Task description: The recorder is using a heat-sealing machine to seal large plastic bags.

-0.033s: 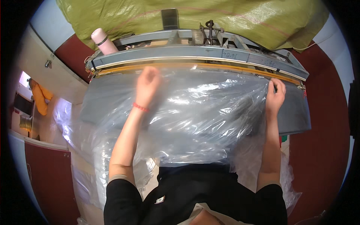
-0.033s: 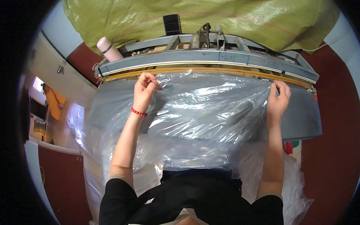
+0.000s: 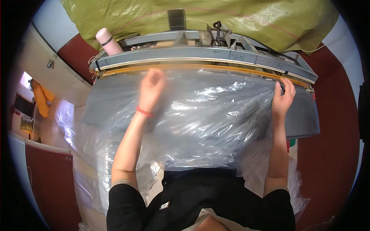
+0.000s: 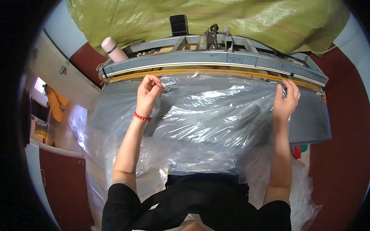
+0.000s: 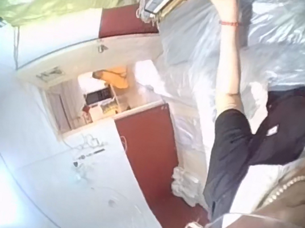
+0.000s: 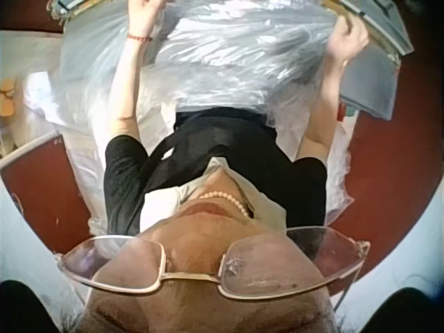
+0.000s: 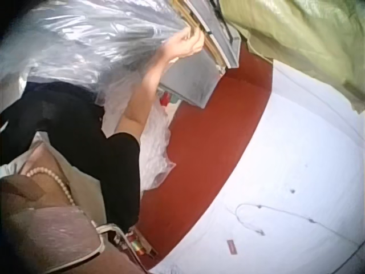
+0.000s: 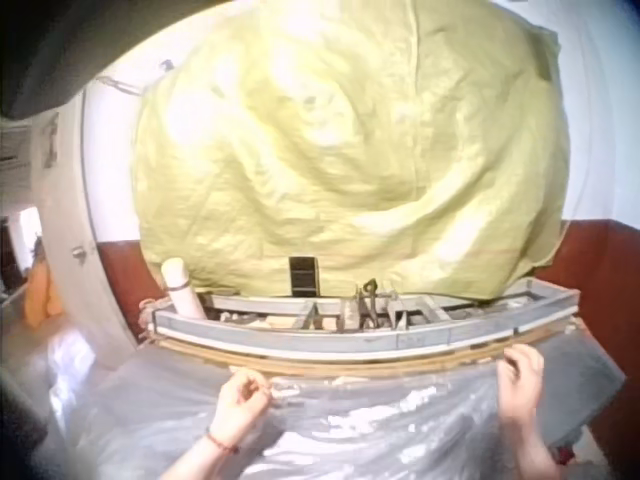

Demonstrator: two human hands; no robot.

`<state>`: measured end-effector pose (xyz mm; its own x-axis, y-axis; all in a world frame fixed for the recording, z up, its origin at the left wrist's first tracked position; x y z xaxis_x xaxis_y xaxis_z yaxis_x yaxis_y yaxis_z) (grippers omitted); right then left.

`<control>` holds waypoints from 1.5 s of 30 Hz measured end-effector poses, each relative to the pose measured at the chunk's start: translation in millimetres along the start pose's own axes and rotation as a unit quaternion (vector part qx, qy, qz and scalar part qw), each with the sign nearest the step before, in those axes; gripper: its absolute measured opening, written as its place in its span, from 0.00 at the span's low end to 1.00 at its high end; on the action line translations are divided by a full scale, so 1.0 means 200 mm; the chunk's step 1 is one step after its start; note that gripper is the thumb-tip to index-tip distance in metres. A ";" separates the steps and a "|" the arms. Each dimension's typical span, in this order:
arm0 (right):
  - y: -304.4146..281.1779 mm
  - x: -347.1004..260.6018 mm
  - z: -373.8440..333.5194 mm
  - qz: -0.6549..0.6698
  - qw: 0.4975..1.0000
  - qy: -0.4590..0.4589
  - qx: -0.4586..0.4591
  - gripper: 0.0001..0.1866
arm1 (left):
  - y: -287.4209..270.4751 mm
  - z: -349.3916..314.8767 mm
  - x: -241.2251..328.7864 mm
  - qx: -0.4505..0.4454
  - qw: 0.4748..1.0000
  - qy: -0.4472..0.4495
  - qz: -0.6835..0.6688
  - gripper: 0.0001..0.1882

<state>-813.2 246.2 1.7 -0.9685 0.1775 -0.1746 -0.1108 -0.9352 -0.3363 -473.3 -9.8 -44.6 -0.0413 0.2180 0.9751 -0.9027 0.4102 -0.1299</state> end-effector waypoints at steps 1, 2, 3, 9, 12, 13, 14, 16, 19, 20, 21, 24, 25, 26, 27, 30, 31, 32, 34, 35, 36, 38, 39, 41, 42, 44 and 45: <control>0.02 -0.13 0.05 0.061 0.998 -0.015 -0.011 0.09 | 0.00 -0.05 0.05 -0.014 1.000 -0.005 -0.017 0.04; 0.07 -0.29 0.09 0.129 0.991 -0.029 -0.024 0.10 | -0.02 -0.11 0.08 -0.023 0.999 -0.014 -0.030 0.05; 0.11 -0.47 0.14 0.167 0.983 -0.064 -0.049 0.11 | -0.04 -0.15 0.13 -0.021 0.999 -0.013 -0.030 0.05; 0.36 -1.31 0.16 0.365 0.878 -0.238 -0.199 0.14 | -0.11 -0.34 0.30 -0.038 0.993 0.078 0.079 0.05; 0.62 -1.30 -0.07 0.589 0.694 -0.014 -0.414 0.06 | -0.17 -0.38 0.36 -0.070 0.980 0.065 0.174 0.07; 0.65 -1.23 -0.13 0.564 0.707 0.010 -0.427 0.06 | -0.20 -0.41 0.31 -0.122 0.971 0.002 0.204 0.07; 0.64 -1.12 -0.16 0.532 0.731 0.021 -0.428 0.07 | -0.25 -0.43 0.26 -0.123 0.965 -0.020 0.229 0.06; 0.63 -0.73 -0.24 0.457 0.786 0.087 -0.406 0.09 | -0.27 -0.53 0.21 -0.153 0.957 -0.009 0.246 0.06; 0.37 -0.07 -0.32 0.291 0.875 0.189 -0.337 0.08 | -0.29 -0.73 0.10 -0.226 0.921 0.011 0.317 0.06; 0.23 0.22 -0.36 0.229 0.891 0.244 -0.307 0.07 | -0.31 -0.78 0.05 -0.233 0.918 -0.009 0.322 0.06; 0.06 0.50 -0.41 0.182 0.902 0.278 -0.276 0.07 | -0.33 -0.82 -0.01 -0.239 0.914 -0.029 0.327 0.06; -0.70 1.37 -0.57 0.035 0.933 0.332 -0.138 0.15 | -0.48 -0.84 -0.18 -0.270 0.883 -0.065 0.378 0.07; -0.95 1.57 -0.61 -0.031 0.935 0.329 -0.126 0.16 | -0.62 -0.84 -0.27 -0.250 0.879 -0.068 0.401 0.08; -1.15 1.69 -0.66 -0.055 0.921 0.375 -0.089 0.16 | -0.80 -0.83 -0.33 -0.230 0.872 -0.071 0.426 0.09; -1.37 1.84 -0.67 -0.203 0.896 0.367 -0.145 0.16 | -0.97 -0.79 -0.35 -0.208 0.850 -0.109 0.472 0.09; -1.67 2.10 -0.75 -0.137 0.901 0.405 -0.075 0.16 | -1.53 -0.62 -0.26 -0.118 0.755 -0.199 0.613 0.12; -1.61 2.20 -0.79 -0.057 0.892 0.447 -0.041 0.16 | -1.83 -0.59 -0.24 -0.079 0.729 -0.194 0.651 0.12; -1.56 2.24 -0.76 -0.105 0.902 0.415 -0.056 0.16 | -2.06 -0.52 -0.11 -0.019 0.718 -0.176 0.673 0.12; -1.34 2.20 -0.72 -0.063 0.906 0.414 -0.060 0.17 | -2.22 -0.40 0.35 0.257 0.719 -0.048 0.644 0.13; -1.22 2.13 -0.68 -0.024 0.909 0.411 -0.062 0.17 | -2.17 -0.41 0.56 0.396 0.687 0.053 0.607 0.13; -1.09 2.03 -0.62 -0.001 0.916 0.395 -0.069 0.17 | -2.02 -0.44 0.73 0.524 0.598 0.175 0.580 0.12; -1.02 2.07 -0.58 -0.025 0.915 0.390 -0.099 0.18 | -1.80 -0.39 0.66 0.589 0.644 0.233 0.429 0.12; -0.95 2.14 -0.57 -0.059 0.921 0.373 -0.102 0.18 | -1.79 -0.36 0.53 0.549 0.715 0.268 0.340 0.14; -0.78 2.23 -0.66 0.034 0.909 0.400 -0.112 0.18 | -1.73 -0.05 -0.05 0.327 0.807 -0.030 0.490 0.22; -0.76 2.27 -0.69 0.029 0.907 0.405 -0.110 0.18 | -1.65 0.01 -0.29 0.231 0.845 -0.076 0.476 0.28; -0.56 2.20 -0.63 -0.111 0.909 0.321 -0.241 0.19 | -1.92 -0.09 -0.66 0.255 0.846 -0.177 0.434 0.34; -0.68 2.18 -0.64 -0.138 0.904 0.330 -0.233 0.19 | -1.79 0.03 -0.71 0.229 0.858 -0.170 0.426 0.34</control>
<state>-1191.2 489.4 -147.8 -0.5579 0.6724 -0.4865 -0.0732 -0.6238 -0.7782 -146.1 -193.3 -135.7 -0.8231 -0.0379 0.5667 -0.5524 -0.1781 -0.8143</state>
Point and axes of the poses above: each hand's wrist, its own z-axis towards the middle knuckle, its own y-axis out of the palm, x = y × z, the point moved 8 cm from there along z, towards the middle knuckle, and after that the axes turned 12 degrees about -y, right-handed, at the moved point
